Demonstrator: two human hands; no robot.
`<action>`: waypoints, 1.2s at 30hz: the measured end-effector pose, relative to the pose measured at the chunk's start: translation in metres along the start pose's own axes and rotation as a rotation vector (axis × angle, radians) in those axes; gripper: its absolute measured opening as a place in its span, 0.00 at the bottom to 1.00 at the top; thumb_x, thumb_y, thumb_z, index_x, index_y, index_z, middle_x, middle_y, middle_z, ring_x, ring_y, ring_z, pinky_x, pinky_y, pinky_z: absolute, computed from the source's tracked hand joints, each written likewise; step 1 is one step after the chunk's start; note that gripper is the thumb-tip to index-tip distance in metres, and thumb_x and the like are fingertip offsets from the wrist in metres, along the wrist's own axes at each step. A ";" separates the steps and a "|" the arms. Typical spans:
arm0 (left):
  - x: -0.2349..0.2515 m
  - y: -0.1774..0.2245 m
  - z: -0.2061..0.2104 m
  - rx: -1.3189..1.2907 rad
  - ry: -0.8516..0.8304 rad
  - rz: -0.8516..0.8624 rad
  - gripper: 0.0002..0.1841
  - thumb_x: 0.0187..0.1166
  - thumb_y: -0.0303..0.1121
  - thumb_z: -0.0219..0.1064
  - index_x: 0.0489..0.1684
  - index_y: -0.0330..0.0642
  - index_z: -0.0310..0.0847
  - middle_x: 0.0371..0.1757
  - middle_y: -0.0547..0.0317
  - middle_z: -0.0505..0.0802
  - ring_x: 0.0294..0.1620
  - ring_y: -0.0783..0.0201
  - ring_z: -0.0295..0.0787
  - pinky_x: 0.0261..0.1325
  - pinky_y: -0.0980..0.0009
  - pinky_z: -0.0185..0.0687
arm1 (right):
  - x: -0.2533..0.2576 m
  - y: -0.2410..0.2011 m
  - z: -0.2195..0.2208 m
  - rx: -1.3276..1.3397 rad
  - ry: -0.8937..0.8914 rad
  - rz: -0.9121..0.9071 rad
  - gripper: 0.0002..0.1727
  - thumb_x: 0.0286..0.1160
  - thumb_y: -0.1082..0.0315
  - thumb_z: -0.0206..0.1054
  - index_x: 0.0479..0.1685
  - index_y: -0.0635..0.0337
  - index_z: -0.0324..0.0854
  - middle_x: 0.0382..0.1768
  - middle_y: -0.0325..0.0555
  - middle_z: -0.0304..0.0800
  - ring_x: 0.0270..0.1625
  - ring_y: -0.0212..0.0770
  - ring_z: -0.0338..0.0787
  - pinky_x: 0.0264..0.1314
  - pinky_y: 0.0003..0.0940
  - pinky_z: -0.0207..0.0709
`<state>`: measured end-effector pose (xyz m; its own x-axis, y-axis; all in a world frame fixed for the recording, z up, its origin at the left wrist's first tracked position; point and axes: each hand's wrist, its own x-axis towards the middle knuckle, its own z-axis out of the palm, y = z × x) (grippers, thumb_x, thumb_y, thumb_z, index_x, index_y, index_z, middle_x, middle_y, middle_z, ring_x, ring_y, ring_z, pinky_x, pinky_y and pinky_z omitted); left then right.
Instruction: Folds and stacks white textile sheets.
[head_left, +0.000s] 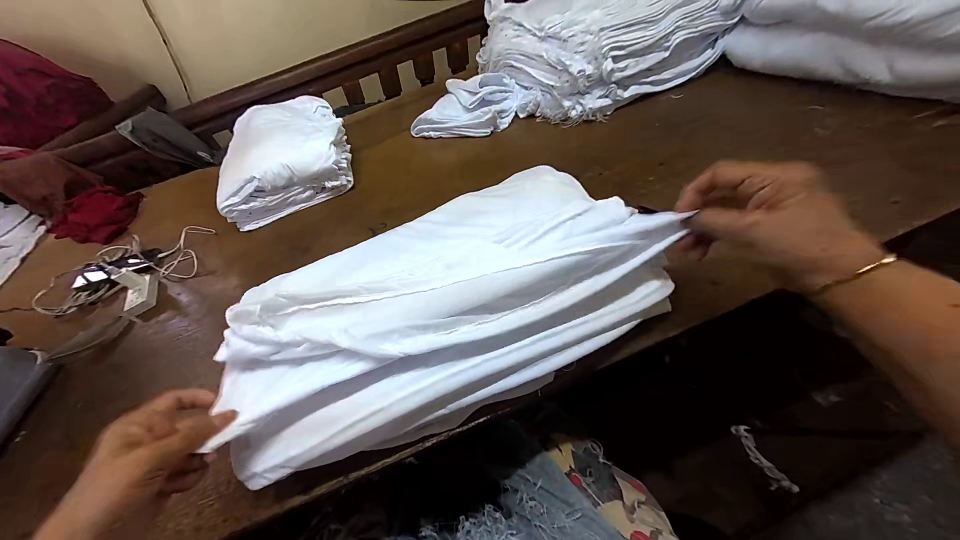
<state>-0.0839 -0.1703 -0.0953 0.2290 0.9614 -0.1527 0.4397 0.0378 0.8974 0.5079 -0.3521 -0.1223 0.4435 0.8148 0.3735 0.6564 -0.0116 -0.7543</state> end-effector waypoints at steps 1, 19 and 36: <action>0.004 -0.012 0.003 0.124 -0.009 -0.018 0.09 0.74 0.24 0.69 0.48 0.39 0.79 0.19 0.64 0.87 0.11 0.76 0.75 0.13 0.80 0.70 | -0.004 0.010 0.007 -0.072 -0.074 0.012 0.08 0.70 0.82 0.67 0.46 0.67 0.81 0.34 0.52 0.87 0.28 0.42 0.87 0.32 0.43 0.87; 0.009 -0.016 0.016 0.106 0.137 0.126 0.03 0.74 0.27 0.67 0.34 0.42 0.77 0.21 0.66 0.87 0.18 0.71 0.85 0.23 0.71 0.86 | 0.037 -0.043 0.022 -0.130 -0.313 0.040 0.15 0.67 0.83 0.69 0.53 0.65 0.86 0.48 0.56 0.88 0.45 0.50 0.89 0.49 0.52 0.84; -0.001 -0.049 0.002 -0.296 -0.249 -0.077 0.15 0.80 0.24 0.55 0.49 0.45 0.89 0.34 0.62 0.94 0.13 0.83 0.72 0.12 0.86 0.65 | -0.020 0.049 0.008 -0.325 -0.122 -0.345 0.06 0.74 0.78 0.65 0.39 0.65 0.89 0.44 0.54 0.89 0.46 0.50 0.90 0.52 0.54 0.84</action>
<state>-0.1039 -0.1739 -0.1399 0.4248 0.8586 -0.2871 0.2024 0.2190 0.9545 0.5263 -0.3641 -0.1711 0.1049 0.8645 0.4915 0.9177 0.1063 -0.3828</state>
